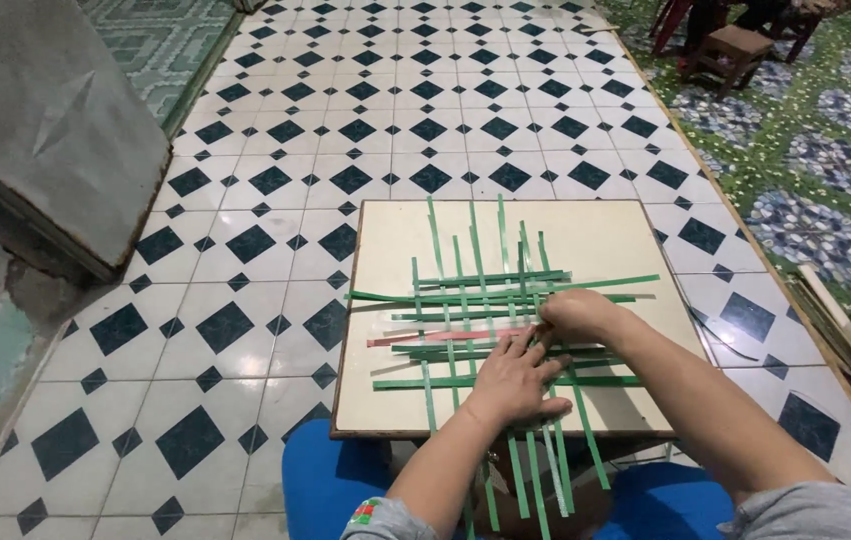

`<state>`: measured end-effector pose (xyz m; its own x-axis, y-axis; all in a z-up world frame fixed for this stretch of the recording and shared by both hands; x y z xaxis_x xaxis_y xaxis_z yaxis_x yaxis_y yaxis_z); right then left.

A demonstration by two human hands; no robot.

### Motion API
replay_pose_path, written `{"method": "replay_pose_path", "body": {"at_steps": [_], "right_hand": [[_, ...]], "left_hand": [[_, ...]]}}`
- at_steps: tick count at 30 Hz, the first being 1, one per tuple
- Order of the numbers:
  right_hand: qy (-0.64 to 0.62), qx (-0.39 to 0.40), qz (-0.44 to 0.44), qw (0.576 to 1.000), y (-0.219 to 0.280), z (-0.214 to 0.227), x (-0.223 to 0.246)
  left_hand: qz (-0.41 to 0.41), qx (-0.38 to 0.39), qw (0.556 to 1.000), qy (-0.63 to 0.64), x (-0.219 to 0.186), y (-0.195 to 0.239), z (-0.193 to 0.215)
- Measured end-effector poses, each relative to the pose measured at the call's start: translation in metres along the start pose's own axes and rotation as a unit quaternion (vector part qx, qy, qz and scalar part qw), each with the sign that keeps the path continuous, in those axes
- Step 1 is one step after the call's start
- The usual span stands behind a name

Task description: The person weaves green and pink strips on a square board, interlacing them by hand to form a grid pattern. The hands repeatedly lift and place strips to create an over-under weave across the board.

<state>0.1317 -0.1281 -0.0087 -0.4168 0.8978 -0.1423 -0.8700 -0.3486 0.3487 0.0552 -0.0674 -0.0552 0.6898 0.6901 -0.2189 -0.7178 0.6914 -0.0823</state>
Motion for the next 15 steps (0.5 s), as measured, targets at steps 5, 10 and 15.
{"method": "replay_pose_path", "body": {"at_steps": [5, 10, 15], "right_hand": [[-0.104, -0.026, -0.055, 0.993, -0.003, -0.009, -0.020], [-0.187, -0.022, -0.102, 0.977, -0.019, -0.034, -0.043], [-0.333, -0.023, -0.185, 0.924, -0.004, -0.035, -0.050]], "left_hand": [[-0.001, 0.005, 1.000, 0.008, 0.000, 0.000, 0.001], [0.003, 0.001, 1.000, 0.021, 0.002, -0.001, 0.000], [0.013, 0.026, 0.999, 0.032, -0.004, 0.009, 0.024]]}}
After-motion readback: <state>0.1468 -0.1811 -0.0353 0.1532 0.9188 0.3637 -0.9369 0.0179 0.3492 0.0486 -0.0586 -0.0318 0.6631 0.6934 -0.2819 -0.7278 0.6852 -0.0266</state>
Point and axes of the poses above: each hand's wrist, its own y-axis away from the middle knuckle, its own z-axis out of the back of the hand, x = y × z, the point moved 8 cm from there along -y, towards the middle knuckle, and after that the axes turned 9 degrees about -x, right-handed, at the moved point
